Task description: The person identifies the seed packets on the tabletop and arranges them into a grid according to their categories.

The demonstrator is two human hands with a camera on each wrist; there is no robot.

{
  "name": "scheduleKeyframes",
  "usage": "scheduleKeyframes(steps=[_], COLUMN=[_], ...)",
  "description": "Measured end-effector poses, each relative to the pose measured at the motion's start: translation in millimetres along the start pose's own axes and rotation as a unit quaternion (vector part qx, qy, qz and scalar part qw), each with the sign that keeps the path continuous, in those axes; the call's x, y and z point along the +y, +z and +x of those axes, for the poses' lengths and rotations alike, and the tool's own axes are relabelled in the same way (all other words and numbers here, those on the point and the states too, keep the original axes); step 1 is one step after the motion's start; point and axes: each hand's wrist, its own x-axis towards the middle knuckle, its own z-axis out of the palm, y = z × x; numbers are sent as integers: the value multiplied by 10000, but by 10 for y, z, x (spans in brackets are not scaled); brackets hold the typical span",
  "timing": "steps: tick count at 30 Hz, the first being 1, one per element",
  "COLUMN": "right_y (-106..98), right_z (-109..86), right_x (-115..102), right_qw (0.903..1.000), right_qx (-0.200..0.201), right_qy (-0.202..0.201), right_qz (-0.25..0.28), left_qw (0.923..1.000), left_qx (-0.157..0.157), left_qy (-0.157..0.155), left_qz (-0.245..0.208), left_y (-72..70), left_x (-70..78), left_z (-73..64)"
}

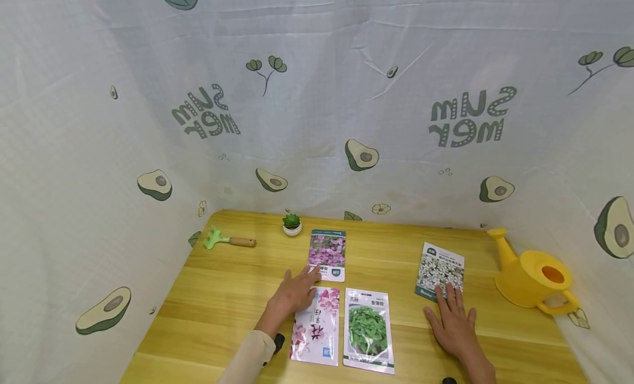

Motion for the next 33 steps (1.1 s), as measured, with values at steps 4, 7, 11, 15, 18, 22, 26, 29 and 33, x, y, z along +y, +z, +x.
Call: scheduleKeyframes(steps=[4, 7, 11, 15, 18, 22, 26, 29, 33], right_y=[13, 10, 1, 5, 12, 9, -10, -10, -1], right_z=[0, 4, 6, 12, 27, 42, 47, 58, 88], right_x=[27, 45, 52, 58, 67, 74, 70, 64, 61], right_qw=[10000, 10000, 9999, 9999, 9998, 9998, 9999, 9998, 9996], right_qx=[42, 46, 32, 45, 48, 12, -15, 63, 125], right_qy=[-30, -57, -79, -109, -127, -135, -158, -202, -234], right_qz=[-19, -44, -71, -101, -136, -122, -21, 6, -58], left_qw=[10000, 10000, 10000, 9998, 9995, 9991, 9990, 9990, 9989], left_qx=[7, 11, -13, -56, -68, -72, -74, -75, -69], left_qy=[7, 5, -13, -27, -42, -45, -32, -25, -23], left_qz=[17, 5, -50, -175, -293, -420, -440, -437, -466], left_y=[3, 3, 2, 4, 7, 6, 6, 7, 2], left_x=[8, 9, 7, -2, -12, -20, -19, -17, -9], left_z=[1, 4, 3, -1, -4, -8, -9, -8, -13])
